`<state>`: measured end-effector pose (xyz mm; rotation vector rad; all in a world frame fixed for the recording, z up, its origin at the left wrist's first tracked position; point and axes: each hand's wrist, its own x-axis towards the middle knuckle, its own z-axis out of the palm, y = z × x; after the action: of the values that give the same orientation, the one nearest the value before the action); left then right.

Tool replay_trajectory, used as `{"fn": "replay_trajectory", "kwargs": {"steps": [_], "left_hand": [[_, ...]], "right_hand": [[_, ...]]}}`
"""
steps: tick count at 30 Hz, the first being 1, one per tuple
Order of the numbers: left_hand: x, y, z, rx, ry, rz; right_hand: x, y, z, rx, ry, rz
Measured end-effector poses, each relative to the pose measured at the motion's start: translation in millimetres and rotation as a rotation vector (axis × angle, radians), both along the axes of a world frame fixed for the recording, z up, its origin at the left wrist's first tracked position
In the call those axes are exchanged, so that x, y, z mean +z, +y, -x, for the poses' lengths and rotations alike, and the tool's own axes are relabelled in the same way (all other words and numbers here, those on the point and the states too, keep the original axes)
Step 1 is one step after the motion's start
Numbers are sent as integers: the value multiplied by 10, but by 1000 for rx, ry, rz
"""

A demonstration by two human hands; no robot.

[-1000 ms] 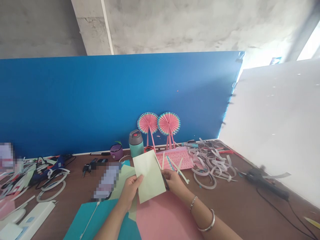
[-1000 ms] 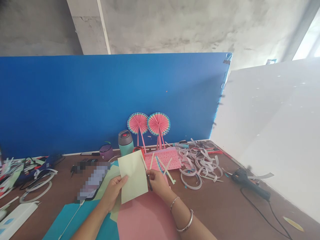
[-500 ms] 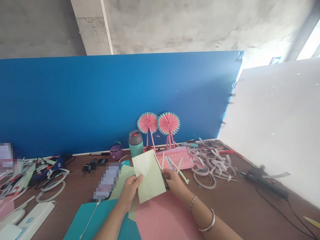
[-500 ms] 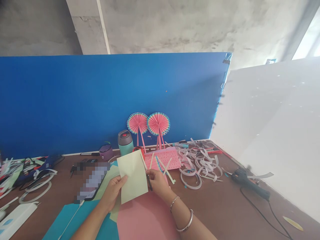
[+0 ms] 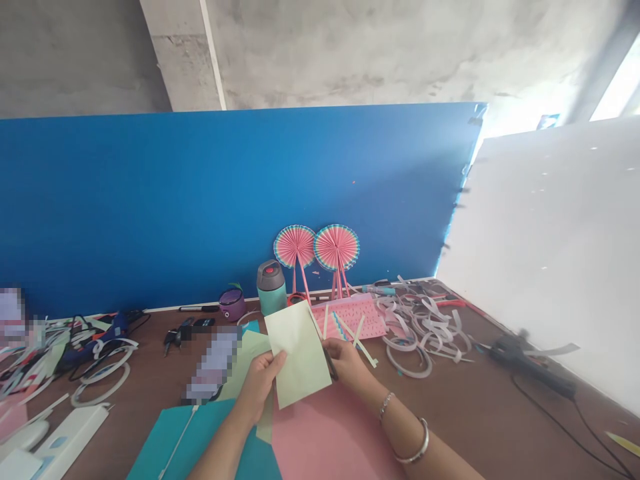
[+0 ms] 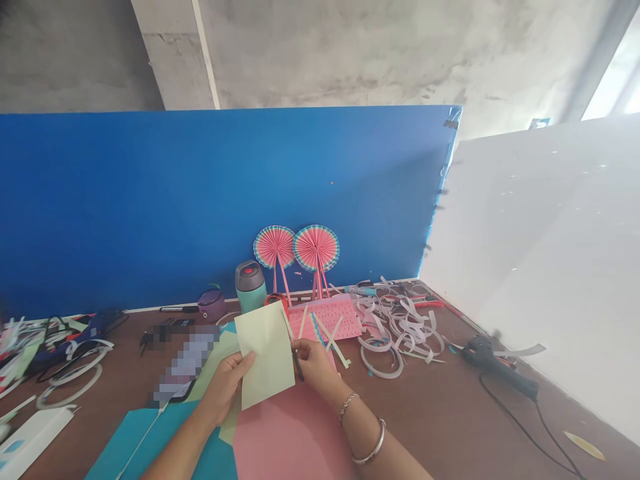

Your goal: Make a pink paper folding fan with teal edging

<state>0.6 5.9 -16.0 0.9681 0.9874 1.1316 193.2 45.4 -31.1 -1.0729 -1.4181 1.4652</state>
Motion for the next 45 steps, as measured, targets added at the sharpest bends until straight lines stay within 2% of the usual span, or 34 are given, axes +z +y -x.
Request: {"fn": "replay_trajectory", "kwargs": {"steps": [12, 25, 40, 43, 45], "left_hand": [[85, -58, -55, -30, 55, 1], [92, -64, -50, -50, 70, 12], [68, -60, -71, -22, 78, 19], [75, -43, -57, 3, 49, 32], [72, -16, -9, 86, 34, 29]], "right_hand": [[53, -5, -21, -28, -5, -37], [81, -27, 1, -45, 15, -35], [15, 4, 12, -46, 29, 7], [-6, 15, -1, -70, -7, 23], [-6, 21, -17, -110, -59, -4]]}}
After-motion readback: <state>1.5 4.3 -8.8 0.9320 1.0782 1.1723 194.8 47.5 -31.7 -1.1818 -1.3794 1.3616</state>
